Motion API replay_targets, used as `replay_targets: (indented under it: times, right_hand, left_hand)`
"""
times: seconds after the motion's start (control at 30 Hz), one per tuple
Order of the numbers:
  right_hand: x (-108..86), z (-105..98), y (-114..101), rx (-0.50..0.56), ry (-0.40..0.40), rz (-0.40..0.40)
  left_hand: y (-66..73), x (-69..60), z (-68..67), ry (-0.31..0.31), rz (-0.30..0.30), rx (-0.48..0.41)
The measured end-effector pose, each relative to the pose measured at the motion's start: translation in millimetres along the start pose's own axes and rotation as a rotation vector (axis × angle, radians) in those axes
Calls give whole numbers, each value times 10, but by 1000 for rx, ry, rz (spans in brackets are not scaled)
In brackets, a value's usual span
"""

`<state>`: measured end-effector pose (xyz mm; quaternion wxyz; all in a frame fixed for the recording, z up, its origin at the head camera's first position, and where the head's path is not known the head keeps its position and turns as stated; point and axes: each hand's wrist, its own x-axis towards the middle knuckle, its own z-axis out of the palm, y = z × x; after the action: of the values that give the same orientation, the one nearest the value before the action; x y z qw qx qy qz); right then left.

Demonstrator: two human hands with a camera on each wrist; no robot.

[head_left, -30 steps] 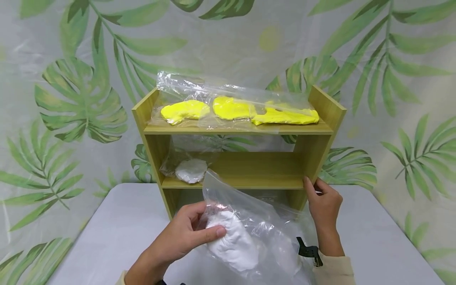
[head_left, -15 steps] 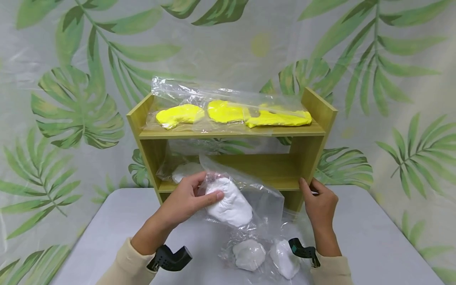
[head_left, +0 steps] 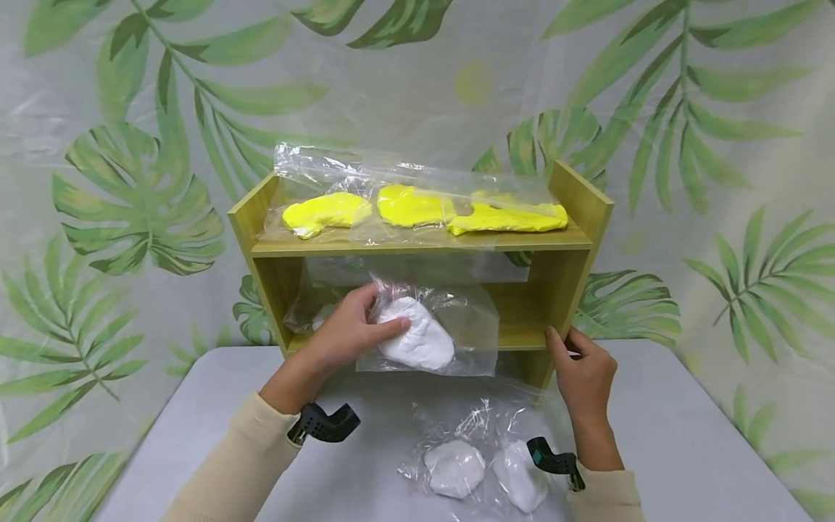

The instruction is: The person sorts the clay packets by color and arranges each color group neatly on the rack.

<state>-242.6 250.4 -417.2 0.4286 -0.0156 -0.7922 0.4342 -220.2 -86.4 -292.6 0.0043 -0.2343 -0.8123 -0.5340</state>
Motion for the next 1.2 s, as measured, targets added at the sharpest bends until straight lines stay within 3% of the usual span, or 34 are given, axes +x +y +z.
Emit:
replay_targets:
  times: [0.27, 0.4, 0.53, 0.7, 0.83, 1.1, 1.2]
  right_hand:
    - [4, -19, 0, -9, -4, 4]
    - [-2, -15, -6, -7, -1, 12]
    - [-2, -8, -16, 5, 3, 9]
    - [8, -1, -7, 3, 0, 1]
    - [4, -4, -5, 0, -4, 11]
    - [-2, 3, 17, -4, -3, 18]
    - [1, 10, 17, 1, -1, 10]
  left_hand:
    - [-166, 354, -141, -57, -15, 135]
    - [-231, 448, -206, -64, -102, 91]
    - [-278, 468, -227, -20, -190, 98]
    - [-318, 468, -215, 42, -191, 295]
    - [-322, 467, -197, 85, -195, 402]
    - [-396, 440, -203, 113, -218, 533]
    - [-424, 405, -207, 111, -238, 541]
